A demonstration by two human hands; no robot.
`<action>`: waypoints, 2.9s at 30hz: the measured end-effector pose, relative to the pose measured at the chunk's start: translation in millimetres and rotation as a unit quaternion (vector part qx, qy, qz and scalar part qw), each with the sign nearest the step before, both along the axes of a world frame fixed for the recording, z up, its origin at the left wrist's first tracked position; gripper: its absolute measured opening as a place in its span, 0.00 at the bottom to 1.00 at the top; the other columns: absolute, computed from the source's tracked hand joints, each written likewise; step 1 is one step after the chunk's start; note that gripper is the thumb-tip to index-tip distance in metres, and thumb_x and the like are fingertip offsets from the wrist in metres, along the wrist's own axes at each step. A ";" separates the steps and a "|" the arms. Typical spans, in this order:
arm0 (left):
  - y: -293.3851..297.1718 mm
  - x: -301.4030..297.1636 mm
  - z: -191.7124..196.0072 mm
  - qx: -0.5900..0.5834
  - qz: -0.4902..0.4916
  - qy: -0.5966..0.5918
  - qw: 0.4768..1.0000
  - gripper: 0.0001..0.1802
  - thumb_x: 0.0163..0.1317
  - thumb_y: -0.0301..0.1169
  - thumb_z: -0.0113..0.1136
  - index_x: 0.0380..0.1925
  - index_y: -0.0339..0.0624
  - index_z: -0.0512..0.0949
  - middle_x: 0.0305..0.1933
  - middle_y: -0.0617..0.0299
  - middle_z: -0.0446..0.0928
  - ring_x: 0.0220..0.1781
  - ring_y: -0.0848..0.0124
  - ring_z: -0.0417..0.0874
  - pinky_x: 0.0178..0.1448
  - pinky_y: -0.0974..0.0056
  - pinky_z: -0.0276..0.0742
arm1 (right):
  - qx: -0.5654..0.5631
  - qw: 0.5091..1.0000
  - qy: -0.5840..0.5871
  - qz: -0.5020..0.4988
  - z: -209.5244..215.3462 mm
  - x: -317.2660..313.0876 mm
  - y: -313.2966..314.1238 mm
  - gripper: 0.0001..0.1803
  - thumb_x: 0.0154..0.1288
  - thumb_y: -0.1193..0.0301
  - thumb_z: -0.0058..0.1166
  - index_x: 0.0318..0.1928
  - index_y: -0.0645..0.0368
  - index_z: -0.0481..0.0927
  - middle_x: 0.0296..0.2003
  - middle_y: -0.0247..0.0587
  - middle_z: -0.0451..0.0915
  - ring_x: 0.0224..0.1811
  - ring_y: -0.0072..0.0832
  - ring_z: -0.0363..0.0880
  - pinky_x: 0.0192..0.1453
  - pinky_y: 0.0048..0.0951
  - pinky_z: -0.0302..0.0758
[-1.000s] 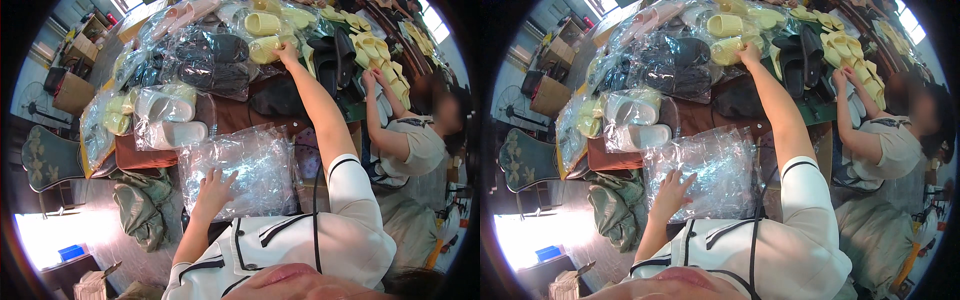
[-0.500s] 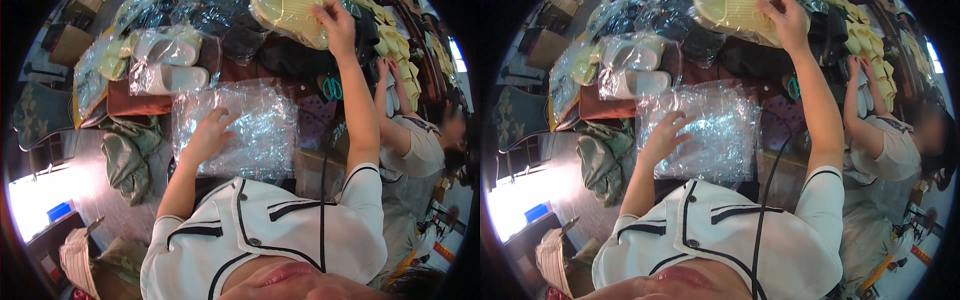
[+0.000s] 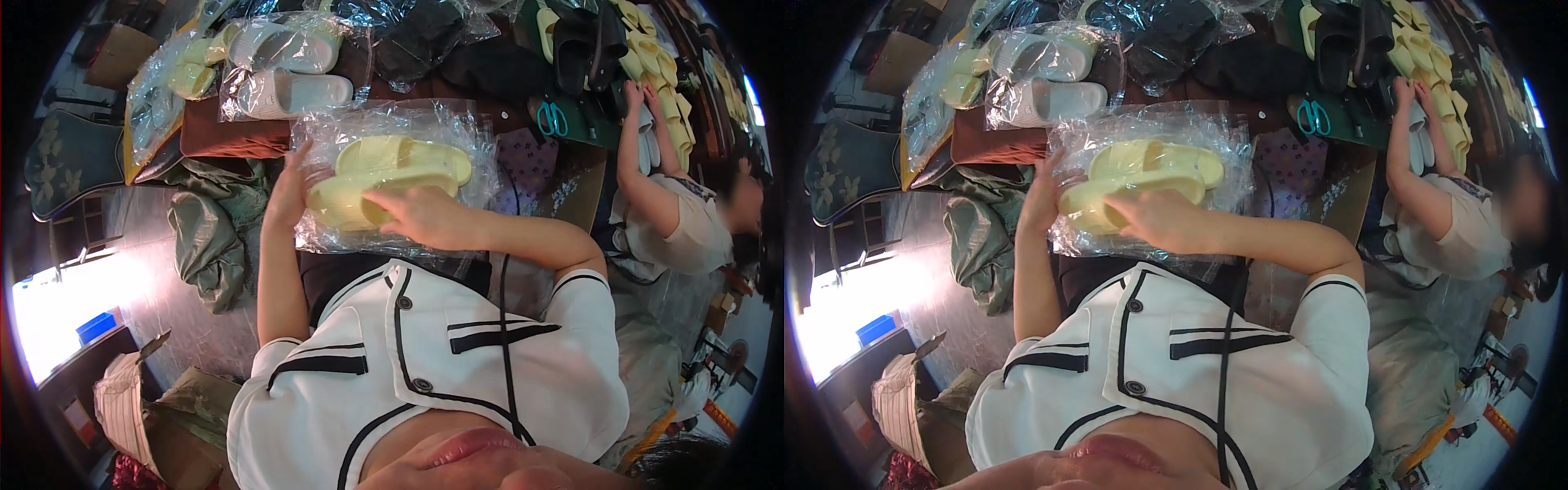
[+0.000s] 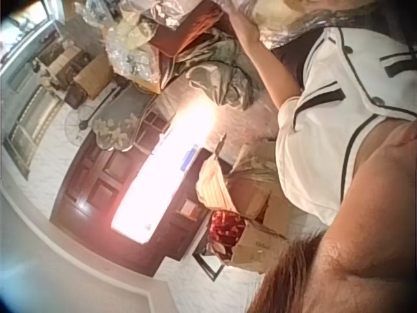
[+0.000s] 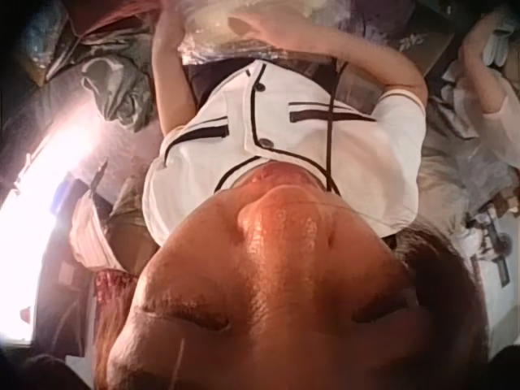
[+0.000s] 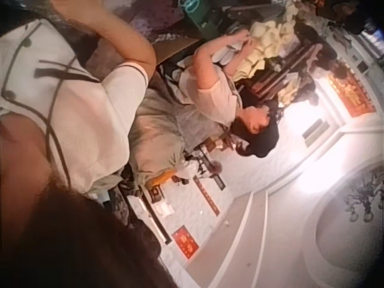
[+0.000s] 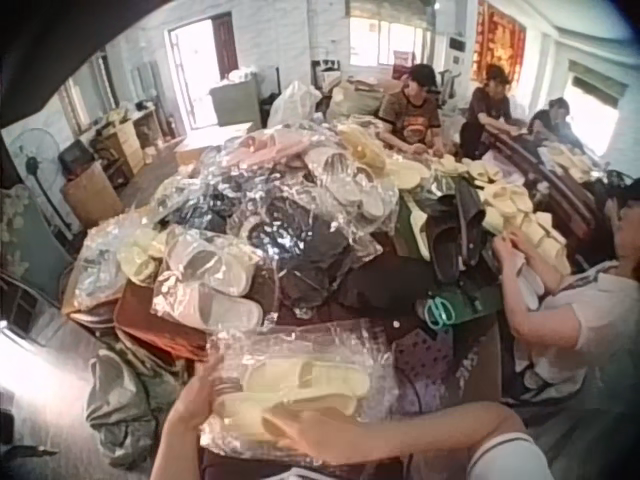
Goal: Packing pairs of slippers into plastic bags and bubble wrap for shipping.
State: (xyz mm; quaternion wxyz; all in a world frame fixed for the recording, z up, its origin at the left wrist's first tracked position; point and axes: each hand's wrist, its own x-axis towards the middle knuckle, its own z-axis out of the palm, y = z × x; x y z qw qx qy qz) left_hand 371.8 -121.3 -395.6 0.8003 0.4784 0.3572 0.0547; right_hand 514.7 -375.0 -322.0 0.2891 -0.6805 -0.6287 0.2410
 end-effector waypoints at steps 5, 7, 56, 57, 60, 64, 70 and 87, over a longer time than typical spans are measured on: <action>-1.9 -9.6 -40.4 0.094 -0.007 -0.038 0.995 0.36 0.74 0.28 0.56 0.77 0.41 0.54 0.43 0.53 0.84 0.45 0.68 0.87 0.51 0.66 0.83 | 0.044 0.970 0.116 -0.211 24.9 62.6 -24.9 0.11 0.67 0.72 0.60 0.48 0.63 0.83 0.36 0.43 0.86 0.35 0.26 0.83 0.42 0.29 0.78; -4.6 -2.4 -43.0 0.141 -0.005 -0.014 0.990 0.34 0.75 0.29 0.55 0.77 0.38 0.55 0.44 0.52 0.84 0.45 0.69 0.86 0.50 0.66 0.83 | 0.086 0.945 0.097 -0.301 9.0 99.8 -45.4 0.10 0.66 0.73 0.60 0.46 0.64 0.84 0.35 0.40 0.86 0.35 0.22 0.82 0.42 0.27 0.78; -11.2 -2.0 4.4 0.419 0.053 0.047 0.905 0.11 0.74 0.30 0.55 0.32 0.38 0.72 0.18 0.66 0.69 0.17 0.79 0.66 0.22 0.68 0.60 | 0.018 0.887 0.375 -0.268 -21.1 177.9 -139.5 0.18 0.45 0.74 0.66 0.40 0.63 0.85 0.39 0.37 0.83 0.42 0.25 0.81 0.48 0.26 0.78; -12.3 -1.4 13.3 0.452 0.037 0.064 0.889 0.10 0.73 0.28 0.55 0.31 0.36 0.72 0.18 0.63 0.70 0.17 0.76 0.67 0.23 0.66 0.62 | 0.021 0.886 0.369 -0.279 -14.0 181.6 -149.6 0.18 0.45 0.74 0.66 0.41 0.63 0.85 0.39 0.37 0.83 0.42 0.25 0.81 0.49 0.26 0.78; -4.9 -2.5 11.8 0.505 0.021 0.053 0.861 0.09 0.71 0.25 0.53 0.31 0.35 0.69 0.17 0.57 0.71 0.17 0.73 0.69 0.23 0.63 0.63 | 0.061 0.866 0.394 -0.302 -10.4 196.1 -180.2 0.18 0.44 0.72 0.65 0.41 0.63 0.83 0.40 0.38 0.83 0.43 0.27 0.82 0.51 0.27 0.78; 5.7 -9.8 16.9 0.538 0.009 0.063 0.841 0.06 0.70 0.23 0.52 0.32 0.33 0.71 0.18 0.53 0.73 0.18 0.71 0.74 0.25 0.61 0.68 | 0.133 0.806 0.421 -0.394 -8.2 217.2 -220.7 0.20 0.45 0.75 0.63 0.43 0.65 0.83 0.39 0.40 0.82 0.41 0.29 0.82 0.49 0.28 0.79; 20.2 -22.9 25.9 0.634 0.036 0.117 0.764 0.09 0.70 0.29 0.58 0.36 0.32 0.75 0.28 0.46 0.79 0.29 0.51 0.81 0.36 0.55 0.74 | 0.354 0.714 0.392 -0.459 -4.6 267.3 -204.8 0.53 0.48 0.78 0.58 0.78 0.56 0.53 0.72 0.34 0.64 0.58 0.30 0.78 0.62 0.30 0.75; 71.9 -11.4 -66.8 0.525 0.077 0.123 0.838 0.21 0.66 0.43 0.67 0.41 0.35 0.77 0.39 0.49 0.80 0.42 0.57 0.80 0.49 0.57 0.75 | 0.159 0.875 0.154 -0.430 -45.4 258.9 -10.7 0.32 0.68 0.53 0.63 0.67 0.50 0.69 0.41 0.38 0.79 0.41 0.24 0.76 0.51 0.30 0.74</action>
